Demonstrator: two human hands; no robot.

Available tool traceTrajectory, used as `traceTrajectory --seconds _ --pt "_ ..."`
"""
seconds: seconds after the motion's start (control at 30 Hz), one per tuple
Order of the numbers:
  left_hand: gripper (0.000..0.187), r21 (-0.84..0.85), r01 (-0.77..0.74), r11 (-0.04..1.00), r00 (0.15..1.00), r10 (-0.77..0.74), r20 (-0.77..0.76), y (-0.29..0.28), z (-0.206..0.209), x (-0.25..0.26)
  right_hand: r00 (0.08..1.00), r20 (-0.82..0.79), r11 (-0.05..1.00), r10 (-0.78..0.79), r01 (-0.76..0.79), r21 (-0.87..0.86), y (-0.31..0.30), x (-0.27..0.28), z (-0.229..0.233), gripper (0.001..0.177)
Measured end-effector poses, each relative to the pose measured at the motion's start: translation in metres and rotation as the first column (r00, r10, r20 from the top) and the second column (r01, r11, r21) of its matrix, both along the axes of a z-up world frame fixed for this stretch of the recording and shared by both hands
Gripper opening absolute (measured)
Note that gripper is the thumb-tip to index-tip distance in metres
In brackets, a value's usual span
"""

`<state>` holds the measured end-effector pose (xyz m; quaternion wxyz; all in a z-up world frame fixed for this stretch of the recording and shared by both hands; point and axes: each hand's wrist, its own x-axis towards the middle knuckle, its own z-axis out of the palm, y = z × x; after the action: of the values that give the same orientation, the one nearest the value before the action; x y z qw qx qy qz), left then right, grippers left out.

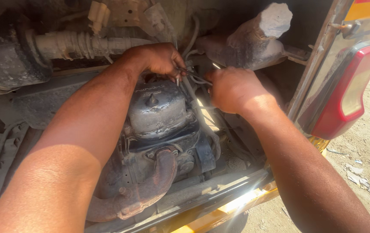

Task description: The person unscrews bolts and components of an engine using a wrench and then uses a tool to scrape the surface of the engine block.

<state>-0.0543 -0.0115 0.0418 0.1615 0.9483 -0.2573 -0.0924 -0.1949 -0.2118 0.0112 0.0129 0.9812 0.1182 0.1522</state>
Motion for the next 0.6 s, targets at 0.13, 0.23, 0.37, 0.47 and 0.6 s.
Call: traceTrajectory --seconds 0.13,0.23,0.37,0.47,0.6 --pt "0.033 0.121 -0.091 0.988 0.996 0.087 0.036 -0.010 0.000 -0.014 0.992 -0.031 0.893 0.124 -0.098 0.440 -0.003 -0.028 0.012 0.037" --pt "0.038 0.140 -0.039 0.989 0.997 0.030 0.065 -0.015 -0.006 -0.005 0.992 -0.022 0.830 0.124 -0.092 0.550 -0.001 -0.036 0.011 0.037" --pt "0.038 0.110 -0.029 0.993 0.999 0.024 0.043 -0.011 -0.012 0.005 0.986 -0.021 0.773 0.166 -0.117 0.623 -0.006 -0.040 0.008 0.039" --pt "0.040 0.168 -0.062 0.984 0.998 0.059 0.026 -0.010 -0.008 0.004 0.972 0.014 0.765 0.234 -0.193 0.615 -0.008 -0.040 0.008 0.038" --pt "0.041 0.129 -0.047 0.990 0.998 0.053 -0.040 -0.010 -0.005 0.001 0.959 -0.042 0.744 0.279 -0.189 0.641 -0.002 -0.040 0.006 0.043"
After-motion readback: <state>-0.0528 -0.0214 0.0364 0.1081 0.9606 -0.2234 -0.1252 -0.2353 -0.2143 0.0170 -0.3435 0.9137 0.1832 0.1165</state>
